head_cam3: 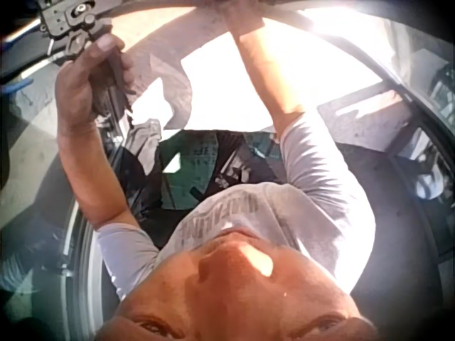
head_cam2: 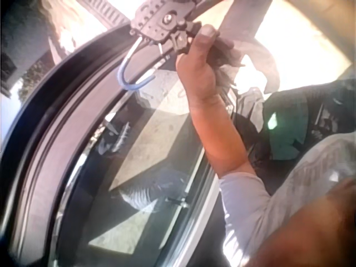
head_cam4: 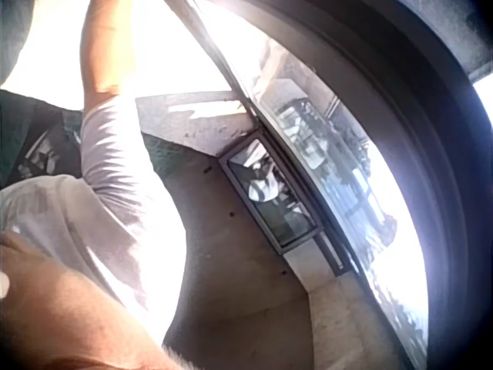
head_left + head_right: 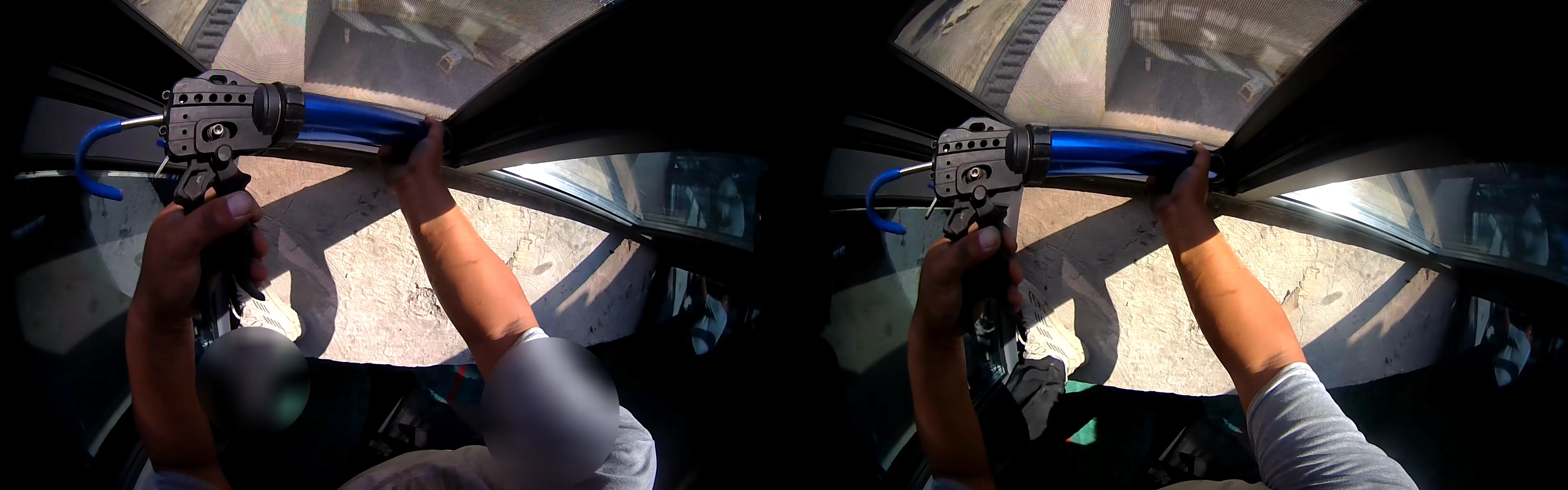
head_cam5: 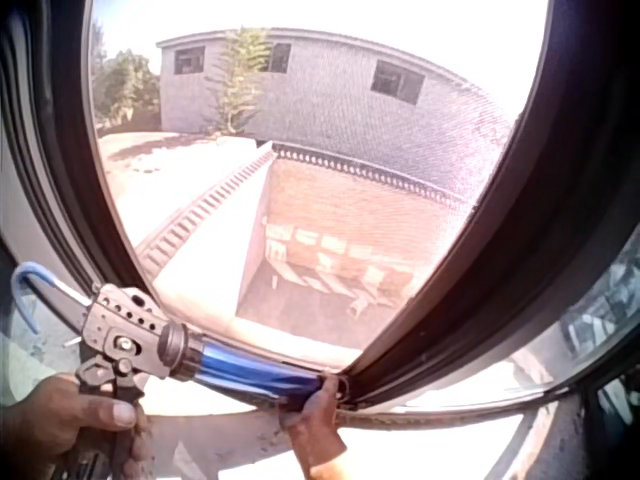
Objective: The person walks through a room under construction and applies sealant along the edges of window frames using a caulking gun. The person moves between windows, opens them, and applies sealant to the frame joints.
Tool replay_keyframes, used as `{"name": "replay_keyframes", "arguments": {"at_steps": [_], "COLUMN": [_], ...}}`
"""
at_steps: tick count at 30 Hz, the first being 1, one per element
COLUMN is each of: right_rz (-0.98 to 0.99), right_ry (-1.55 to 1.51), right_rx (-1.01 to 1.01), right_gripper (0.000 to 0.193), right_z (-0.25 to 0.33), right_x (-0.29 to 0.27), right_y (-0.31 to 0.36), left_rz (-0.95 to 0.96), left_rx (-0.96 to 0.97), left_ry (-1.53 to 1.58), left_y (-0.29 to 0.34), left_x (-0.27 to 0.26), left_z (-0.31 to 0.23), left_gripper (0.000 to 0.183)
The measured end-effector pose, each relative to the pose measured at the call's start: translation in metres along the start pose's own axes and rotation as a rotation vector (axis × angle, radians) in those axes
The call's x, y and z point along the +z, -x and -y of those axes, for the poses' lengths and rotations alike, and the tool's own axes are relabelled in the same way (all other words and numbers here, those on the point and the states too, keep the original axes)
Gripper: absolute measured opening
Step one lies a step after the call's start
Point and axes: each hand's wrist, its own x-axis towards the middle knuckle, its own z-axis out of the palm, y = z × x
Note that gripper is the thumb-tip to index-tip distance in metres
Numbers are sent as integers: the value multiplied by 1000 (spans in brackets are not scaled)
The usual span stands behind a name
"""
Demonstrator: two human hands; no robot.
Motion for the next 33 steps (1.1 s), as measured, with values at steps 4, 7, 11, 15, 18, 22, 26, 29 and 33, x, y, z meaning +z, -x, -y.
{"name": "replay_keyframes", "arguments": {"at_steps": [4, 7, 11, 15, 18, 22, 26, 29, 33], "right_rz": [18, 13, -35, -29, -5, 1, 32, 38, 65], "right_ry": [4, 6, -12, -28, -20, -33, -40, -51, -86], "right_rx": [0, 11, -4, -1, -10, -20, -12, -15, 1], "right_gripper": [42, 44, 45, 45, 45, 45, 44, 44, 43], "right_z": [-1, -4, -6, -6, -8, -6, -6, -4, -3], "right_x": [0, -2, -1, 1, 1, -2, -4, -5, -5], "right_y": [3, 1, 4, 8, 12, 13, 12, 15, 24], "left_rz": [15, 20, 24, 43, -28, 8, 447, 416, 438], "left_rx": [6, -5, -12, -20, -16, 26, 64, 74, 87], "left_ry": [35, 76, 84, 61, 117, 14, 579, 676, 721], "left_y": [-2, 0, 3, 4, 3, -3, 0, 6, 10], "left_x": [-4, -8, -7, -9, -4, -13, -19, -8, -9], "left_z": [7, 10, 2, -2, -3, 2, 9, 5, 14], "left_gripper": [35, 36, 36, 36, 40, 52, 75, 83, 78]}}
